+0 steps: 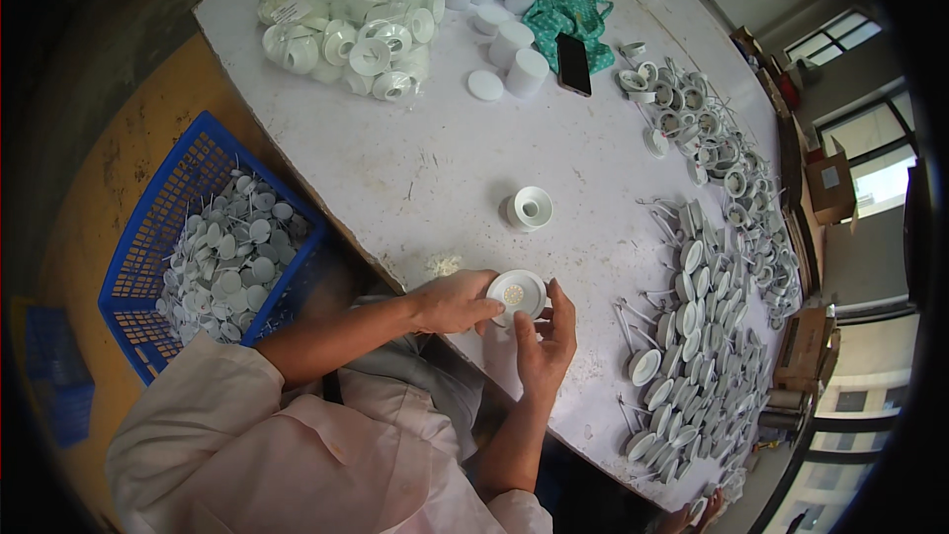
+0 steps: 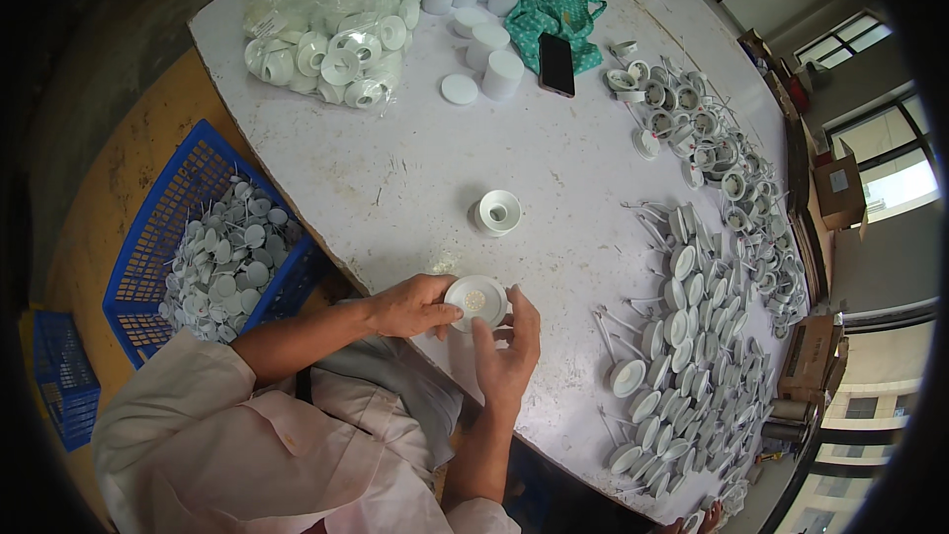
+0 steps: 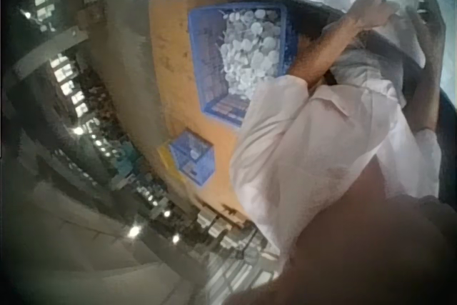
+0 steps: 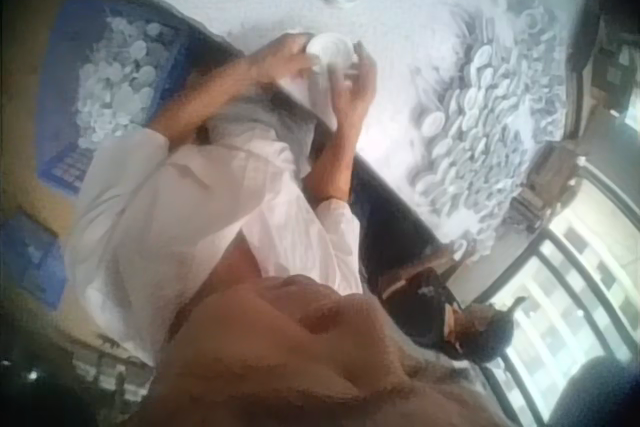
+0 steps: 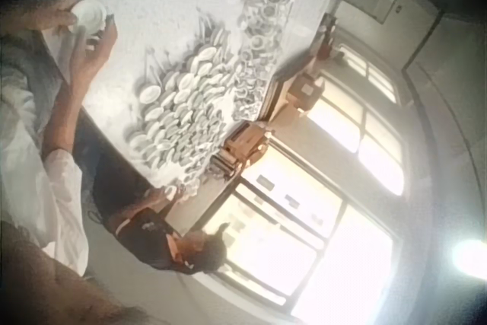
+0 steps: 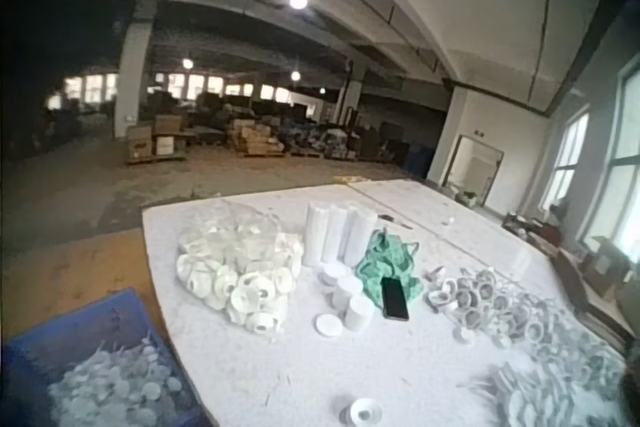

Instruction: The person assembles circular light units by picking up lamp bases and covers from the table, attaching the round covers onto each base by hand, and placing the assembled lights back onto the table.

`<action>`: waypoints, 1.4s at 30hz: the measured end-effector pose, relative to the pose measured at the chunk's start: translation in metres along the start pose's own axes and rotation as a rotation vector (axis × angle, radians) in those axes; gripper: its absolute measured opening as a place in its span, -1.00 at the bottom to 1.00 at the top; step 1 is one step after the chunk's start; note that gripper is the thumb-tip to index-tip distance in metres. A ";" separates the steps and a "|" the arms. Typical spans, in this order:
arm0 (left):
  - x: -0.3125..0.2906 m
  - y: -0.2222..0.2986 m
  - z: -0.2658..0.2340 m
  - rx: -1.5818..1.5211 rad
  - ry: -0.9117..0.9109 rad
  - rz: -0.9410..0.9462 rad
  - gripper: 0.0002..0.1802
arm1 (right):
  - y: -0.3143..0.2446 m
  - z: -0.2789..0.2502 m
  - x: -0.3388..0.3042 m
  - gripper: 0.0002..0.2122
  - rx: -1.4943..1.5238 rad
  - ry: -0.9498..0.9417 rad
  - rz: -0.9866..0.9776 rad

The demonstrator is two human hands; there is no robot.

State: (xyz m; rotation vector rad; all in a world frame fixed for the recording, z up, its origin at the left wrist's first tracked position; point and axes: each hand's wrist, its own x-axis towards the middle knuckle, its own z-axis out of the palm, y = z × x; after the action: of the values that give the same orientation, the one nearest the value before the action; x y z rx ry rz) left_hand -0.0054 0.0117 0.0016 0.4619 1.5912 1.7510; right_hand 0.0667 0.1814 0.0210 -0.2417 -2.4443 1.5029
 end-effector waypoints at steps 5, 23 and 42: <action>0.003 0.000 0.000 0.049 -0.042 -0.040 -0.70 | -0.005 -0.002 0.000 -0.19 -0.234 -0.050 -0.299; 0.028 0.008 0.061 0.490 -0.269 0.091 -0.61 | 0.042 -0.086 -0.064 -0.26 -0.371 0.209 -0.013; 0.027 -0.042 0.067 0.394 -0.069 0.486 -0.86 | 0.076 -0.182 -0.091 -0.49 -0.748 0.741 0.563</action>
State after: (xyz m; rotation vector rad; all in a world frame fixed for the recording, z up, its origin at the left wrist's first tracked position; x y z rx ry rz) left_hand 0.0335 0.0772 -0.0328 1.1679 1.8897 1.7239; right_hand 0.2099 0.3452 0.0191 -1.4226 -2.2245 0.3761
